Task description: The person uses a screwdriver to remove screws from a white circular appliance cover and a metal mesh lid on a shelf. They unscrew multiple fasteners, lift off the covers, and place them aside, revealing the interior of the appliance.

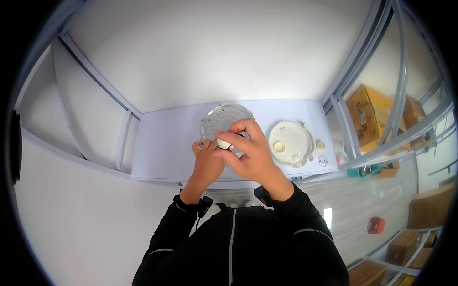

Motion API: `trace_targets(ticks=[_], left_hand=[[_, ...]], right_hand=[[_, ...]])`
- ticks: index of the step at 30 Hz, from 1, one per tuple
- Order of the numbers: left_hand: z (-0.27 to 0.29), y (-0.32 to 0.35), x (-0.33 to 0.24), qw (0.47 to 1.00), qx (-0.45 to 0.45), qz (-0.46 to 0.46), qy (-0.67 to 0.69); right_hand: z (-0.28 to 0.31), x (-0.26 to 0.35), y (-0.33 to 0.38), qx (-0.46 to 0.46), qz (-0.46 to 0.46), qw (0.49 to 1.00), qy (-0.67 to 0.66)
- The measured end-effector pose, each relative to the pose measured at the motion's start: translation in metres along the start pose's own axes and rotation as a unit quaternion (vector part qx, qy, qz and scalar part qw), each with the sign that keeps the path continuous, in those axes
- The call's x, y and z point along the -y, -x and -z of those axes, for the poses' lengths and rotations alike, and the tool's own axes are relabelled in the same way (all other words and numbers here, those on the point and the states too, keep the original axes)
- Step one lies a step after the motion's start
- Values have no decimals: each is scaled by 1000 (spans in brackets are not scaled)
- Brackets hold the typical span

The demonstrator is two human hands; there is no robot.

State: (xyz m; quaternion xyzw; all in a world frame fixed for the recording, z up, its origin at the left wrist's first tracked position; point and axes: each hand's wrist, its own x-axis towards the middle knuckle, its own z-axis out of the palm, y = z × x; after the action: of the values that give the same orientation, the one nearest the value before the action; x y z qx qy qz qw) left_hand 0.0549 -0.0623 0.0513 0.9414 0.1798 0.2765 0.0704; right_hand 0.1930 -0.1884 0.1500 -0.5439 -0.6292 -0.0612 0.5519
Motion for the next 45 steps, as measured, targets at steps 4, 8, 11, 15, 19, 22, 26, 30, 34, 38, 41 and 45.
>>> trace_targets(ticks=[4,8,11,15,19,22,26,30,34,38,41,45], left_hand=[[4,-5,-1,1000,5,-24,-7],[6,-4,2,1000,11,-29,3],[4,-4,5,999,14,-36,9],[6,-6,3,999,31,-38,19],[6,-6,4,998,31,-39,34],[0,-2,9,999,19,-46,20],[4,-5,2,998,27,-29,50],[4,-5,3,998,31,-32,46],[-10,0,11,998,-3,-28,52],[-7,-2,9,998,15,-37,42],[-3,-3,8,998,17,-38,51],[-6,-1,9,998,22,-39,36]], right_hand=[[-1,3,-2,-18,-32,998,-60],[1,4,-7,-21,7,999,-48],[0,3,-2,-3,-11,1000,-14],[-1,5,-3,-10,-55,998,-42],[-3,7,-8,-22,-34,997,-61],[-6,3,-2,-3,-35,999,-34],[-3,6,-1,-9,-69,997,-23],[-5,1,-6,-12,-16,999,-43],[-4,4,-7,27,13,1000,-7],[-6,7,-5,17,-49,998,-19],[-10,2,-8,-15,-23,999,-46],[-9,2,-12,-14,21,1000,-19]])
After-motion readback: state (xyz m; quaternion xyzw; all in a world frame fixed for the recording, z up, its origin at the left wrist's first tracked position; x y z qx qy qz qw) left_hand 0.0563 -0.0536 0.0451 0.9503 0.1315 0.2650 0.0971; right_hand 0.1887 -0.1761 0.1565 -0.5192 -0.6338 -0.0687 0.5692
